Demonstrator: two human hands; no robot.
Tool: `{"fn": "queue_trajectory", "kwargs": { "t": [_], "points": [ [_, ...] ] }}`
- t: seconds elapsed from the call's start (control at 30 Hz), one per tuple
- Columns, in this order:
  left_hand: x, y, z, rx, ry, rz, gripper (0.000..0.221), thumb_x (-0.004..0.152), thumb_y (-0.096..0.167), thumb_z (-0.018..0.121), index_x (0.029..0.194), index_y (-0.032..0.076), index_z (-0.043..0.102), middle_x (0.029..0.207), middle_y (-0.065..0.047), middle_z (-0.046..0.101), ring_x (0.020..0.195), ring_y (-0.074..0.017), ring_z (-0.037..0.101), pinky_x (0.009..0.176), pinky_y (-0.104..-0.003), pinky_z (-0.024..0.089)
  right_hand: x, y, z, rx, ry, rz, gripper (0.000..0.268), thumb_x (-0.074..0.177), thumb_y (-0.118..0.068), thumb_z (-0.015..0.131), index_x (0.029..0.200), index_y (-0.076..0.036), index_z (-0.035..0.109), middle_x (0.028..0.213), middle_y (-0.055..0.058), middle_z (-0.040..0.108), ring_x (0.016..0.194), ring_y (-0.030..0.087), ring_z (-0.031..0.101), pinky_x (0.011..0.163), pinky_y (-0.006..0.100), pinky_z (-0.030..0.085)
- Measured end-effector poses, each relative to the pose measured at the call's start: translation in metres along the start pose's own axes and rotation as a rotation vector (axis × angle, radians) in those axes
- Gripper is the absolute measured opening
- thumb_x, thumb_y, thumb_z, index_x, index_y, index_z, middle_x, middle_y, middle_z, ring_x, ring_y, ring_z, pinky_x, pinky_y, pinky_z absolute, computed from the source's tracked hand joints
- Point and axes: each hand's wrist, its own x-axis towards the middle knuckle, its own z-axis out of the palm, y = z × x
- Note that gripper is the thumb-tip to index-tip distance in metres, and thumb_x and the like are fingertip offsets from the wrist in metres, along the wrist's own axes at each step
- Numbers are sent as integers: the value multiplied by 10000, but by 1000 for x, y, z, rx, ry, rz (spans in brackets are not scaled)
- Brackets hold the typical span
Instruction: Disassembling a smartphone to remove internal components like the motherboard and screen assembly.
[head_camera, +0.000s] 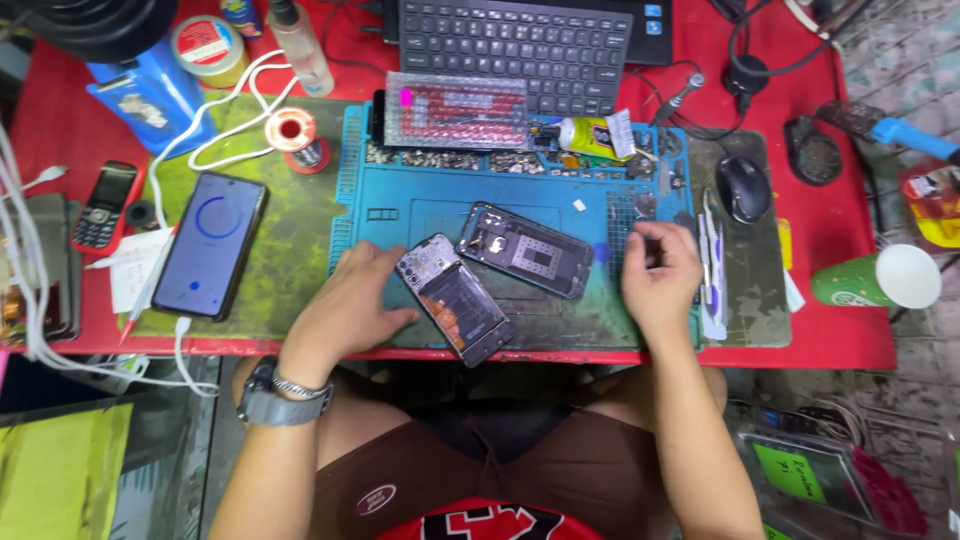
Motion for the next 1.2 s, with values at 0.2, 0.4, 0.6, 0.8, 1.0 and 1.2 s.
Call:
{"fn": "queue_trajectory", "kwargs": {
  "t": [0.2,0.4,0.6,0.8,1.0,1.2],
  "points": [
    [3,-21,32,-57,181,76,785,728,357,885,1379,6,619,1181,-157,592,1166,-374,529,1038,-462,459,31,64,-38,-63,71,176,101,936,8,755,1022,-42,770,915,114,692,731,178,655,626,284,527],
    [15,-21,61,-19,369,146,819,621,593,898,1247,115,673,1102,-38,547,1104,-295,486,927,-428,371,101,112,28,234,-153,125,453,973,62,735,1377,62,530,1116,171,672,916,136,618,862,242,537],
    [16,-11,64,126,480,151,730,758,748,720,1166,148,647,1088,-60,553,1003,-303,482,831,-452,379,175,122,49,272,-286,353,472,1047,-103,698,1488,-116,530,810,-33,632,770,61,655,736,228,609],
    [17,-14,60,109,455,166,740,739,740,749,1167,144,652,1079,-43,557,971,-283,466,840,-430,360,175,134,46,-415,-317,64,337,1101,-305,731,1004,-17,585,909,162,684,869,414,653,732,525,479],
    [18,-15,61,101,475,176,719,763,739,718,1168,148,659,1088,-42,578,984,-282,475,828,-429,365,177,109,43,139,-263,238,194,1183,-151,536,1141,-71,364,976,151,754,732,181,766,655,290,669],
    [16,-12,59,133,488,167,741,749,729,736,1249,191,638,1042,-35,544,967,-285,466,814,-434,358,147,33,20,274,-13,-35,123,1150,-63,597,1183,-66,479,1031,135,542,816,195,621,757,333,597]
  ]
}}
